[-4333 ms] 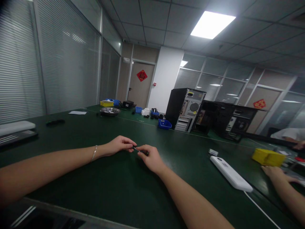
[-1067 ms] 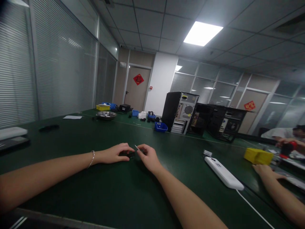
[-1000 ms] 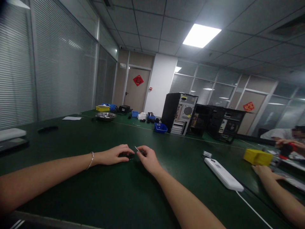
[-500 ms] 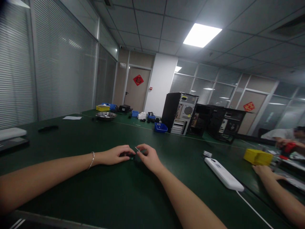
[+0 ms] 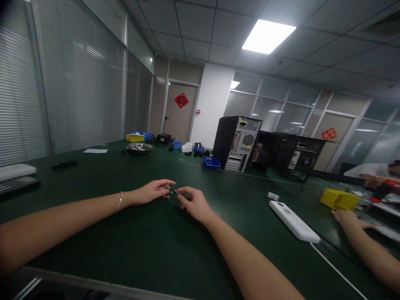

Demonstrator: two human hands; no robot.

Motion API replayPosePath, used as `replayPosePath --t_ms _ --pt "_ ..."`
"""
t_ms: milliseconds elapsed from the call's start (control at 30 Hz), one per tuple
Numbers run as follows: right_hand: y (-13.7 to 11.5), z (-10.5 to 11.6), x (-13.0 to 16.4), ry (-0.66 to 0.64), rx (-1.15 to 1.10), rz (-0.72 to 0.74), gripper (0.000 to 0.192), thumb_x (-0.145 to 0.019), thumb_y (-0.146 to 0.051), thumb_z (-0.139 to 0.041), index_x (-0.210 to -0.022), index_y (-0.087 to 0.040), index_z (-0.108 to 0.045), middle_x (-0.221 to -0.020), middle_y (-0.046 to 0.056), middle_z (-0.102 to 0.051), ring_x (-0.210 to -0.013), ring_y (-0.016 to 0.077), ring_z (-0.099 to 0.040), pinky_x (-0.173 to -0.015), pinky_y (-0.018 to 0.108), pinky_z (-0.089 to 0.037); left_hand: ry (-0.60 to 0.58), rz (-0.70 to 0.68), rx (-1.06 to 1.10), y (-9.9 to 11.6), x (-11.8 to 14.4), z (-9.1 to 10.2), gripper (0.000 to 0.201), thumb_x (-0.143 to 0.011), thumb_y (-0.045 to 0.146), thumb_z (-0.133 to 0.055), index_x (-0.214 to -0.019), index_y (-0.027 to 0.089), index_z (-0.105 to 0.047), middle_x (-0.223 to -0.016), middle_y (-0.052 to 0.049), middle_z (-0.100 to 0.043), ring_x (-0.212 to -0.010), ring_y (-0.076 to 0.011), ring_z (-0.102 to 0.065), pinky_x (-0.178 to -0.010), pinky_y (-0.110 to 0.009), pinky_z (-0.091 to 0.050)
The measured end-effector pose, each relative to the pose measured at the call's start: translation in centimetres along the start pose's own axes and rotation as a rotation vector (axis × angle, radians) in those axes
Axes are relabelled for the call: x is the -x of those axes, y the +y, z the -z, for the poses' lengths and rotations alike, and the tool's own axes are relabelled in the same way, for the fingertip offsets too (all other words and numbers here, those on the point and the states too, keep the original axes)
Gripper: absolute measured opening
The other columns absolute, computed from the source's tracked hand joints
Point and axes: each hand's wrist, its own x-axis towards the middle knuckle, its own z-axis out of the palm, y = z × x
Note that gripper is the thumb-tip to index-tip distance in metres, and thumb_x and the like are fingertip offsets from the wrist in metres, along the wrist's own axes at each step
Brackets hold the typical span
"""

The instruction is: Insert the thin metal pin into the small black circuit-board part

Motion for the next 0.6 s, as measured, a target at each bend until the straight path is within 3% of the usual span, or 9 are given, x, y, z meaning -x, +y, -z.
replayPosePath --t_ms 167,267,400,600 --pt "-0.5 -0.9 0.2 -0.027 -0.05 0.054 0.036 -0.085 -0.041 -0.054 -0.113 -0.019 -0.06 -0.103 0.008 -0.065 -0.072 0.0161 -0.063 -0.043 0.019 -0.046 -0.079 -0.048 0.049 -0.1 0.2 -0.3 0.046 -0.08 0.028 -0.057 -0.124 0.015 -0.049 -0.107 -0.009 -0.06 -0.095 -0.0186 -0.06 -0.086 -0.033 -0.045" --pt "-0.7 -1.0 0.2 -0.018 -0.051 0.051 0.036 -0.085 -0.041 -0.054 -0.112 -0.019 -0.06 -0.102 0.008 -0.066 -0.072 0.0161 -0.063 -0.043 0.019 -0.046 -0.074 -0.082 0.012 0.5 0.4 -0.3 0.046 -0.08 0.025 -0.058 -0.124 0.018 -0.048 -0.099 -0.006 -0.061 -0.09 -0.0172 -0.06 -0.082 -0.031 -0.046" --pt "-1.0 -0.8 0.2 0.004 -0.079 0.031 0.038 -0.083 -0.04 -0.056 -0.115 -0.019 -0.058 -0.104 0.008 -0.064 -0.071 0.0157 -0.063 -0.044 0.02 -0.048 -0.014 -0.055 0.006 1.1 0.6 -0.6 0.031 -0.077 0.023 -0.062 -0.107 0.016 -0.056 -0.084 -0.001 -0.059 -0.078 -0.0134 -0.057 -0.073 -0.028 -0.046" --pt "-0.1 -0.8 0.0 0.041 -0.051 0.035 0.034 -0.084 -0.038 -0.056 -0.112 -0.02 -0.059 -0.102 0.007 -0.063 -0.061 0.0121 -0.06 -0.04 0.018 -0.046 0.087 0.067 0.39 0.6 0.3 -0.3 0.029 -0.075 0.019 -0.066 -0.099 0.015 -0.051 -0.084 -0.002 -0.06 -0.077 -0.0147 -0.061 -0.073 -0.033 -0.05"
